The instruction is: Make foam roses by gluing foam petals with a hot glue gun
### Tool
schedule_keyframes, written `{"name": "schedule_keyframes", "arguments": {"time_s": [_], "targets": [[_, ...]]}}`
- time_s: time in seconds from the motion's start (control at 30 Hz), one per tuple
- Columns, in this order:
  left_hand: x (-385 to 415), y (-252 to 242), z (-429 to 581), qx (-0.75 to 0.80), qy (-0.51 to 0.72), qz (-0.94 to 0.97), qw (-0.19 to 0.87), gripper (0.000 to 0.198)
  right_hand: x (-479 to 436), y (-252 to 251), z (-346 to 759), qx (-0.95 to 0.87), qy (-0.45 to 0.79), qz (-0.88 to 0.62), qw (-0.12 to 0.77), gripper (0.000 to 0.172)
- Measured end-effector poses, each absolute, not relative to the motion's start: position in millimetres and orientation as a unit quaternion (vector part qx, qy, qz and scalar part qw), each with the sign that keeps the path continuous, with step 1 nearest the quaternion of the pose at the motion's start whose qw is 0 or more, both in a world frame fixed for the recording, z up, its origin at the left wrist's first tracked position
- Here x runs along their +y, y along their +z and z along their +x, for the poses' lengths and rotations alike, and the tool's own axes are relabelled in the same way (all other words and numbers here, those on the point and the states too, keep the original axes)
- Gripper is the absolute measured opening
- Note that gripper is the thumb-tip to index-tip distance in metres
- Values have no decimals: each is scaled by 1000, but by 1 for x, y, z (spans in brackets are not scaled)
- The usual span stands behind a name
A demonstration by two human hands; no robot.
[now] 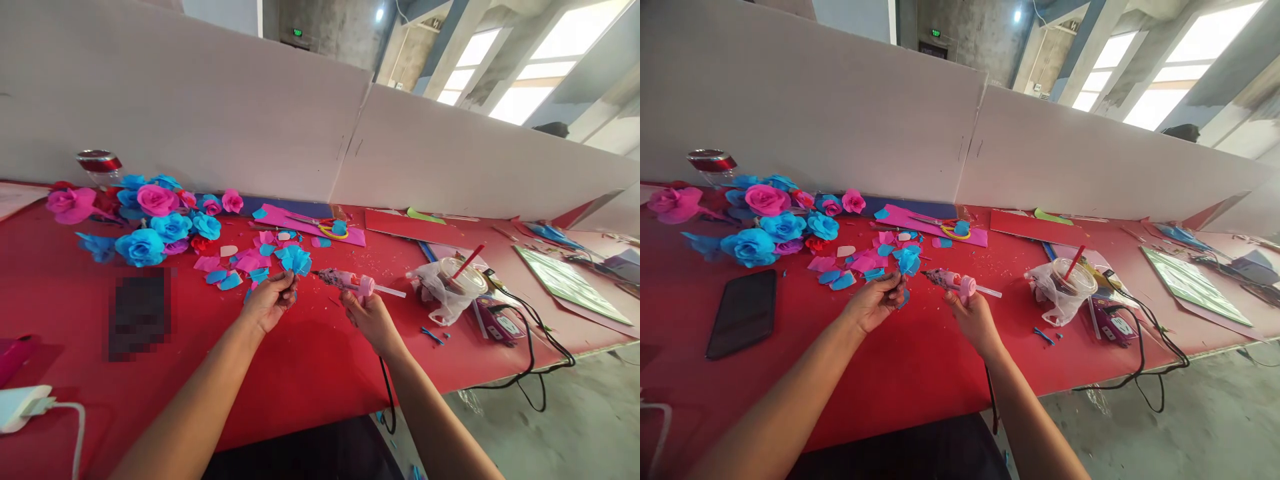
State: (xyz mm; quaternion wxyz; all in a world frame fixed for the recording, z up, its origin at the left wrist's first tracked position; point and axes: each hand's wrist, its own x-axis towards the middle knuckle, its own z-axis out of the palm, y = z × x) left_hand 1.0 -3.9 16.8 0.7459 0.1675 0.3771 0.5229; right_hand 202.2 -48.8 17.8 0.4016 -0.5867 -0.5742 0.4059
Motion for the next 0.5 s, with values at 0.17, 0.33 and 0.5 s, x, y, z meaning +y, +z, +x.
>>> {"name": "schedule_keyframes", "arguments": {"time_s": [0.17,0.33,0.5], "targets": [[-3,16,1,379,523,163,746,15,-49,17,197,-583,421,-567,401,46],[-3,15,0,382,509,165,754,13,-50,20,195,-591,424,-551,409,42],[-4,16,0,393,503,169,751,12,-49,20,195,-601,427,-536,411,38]]}}
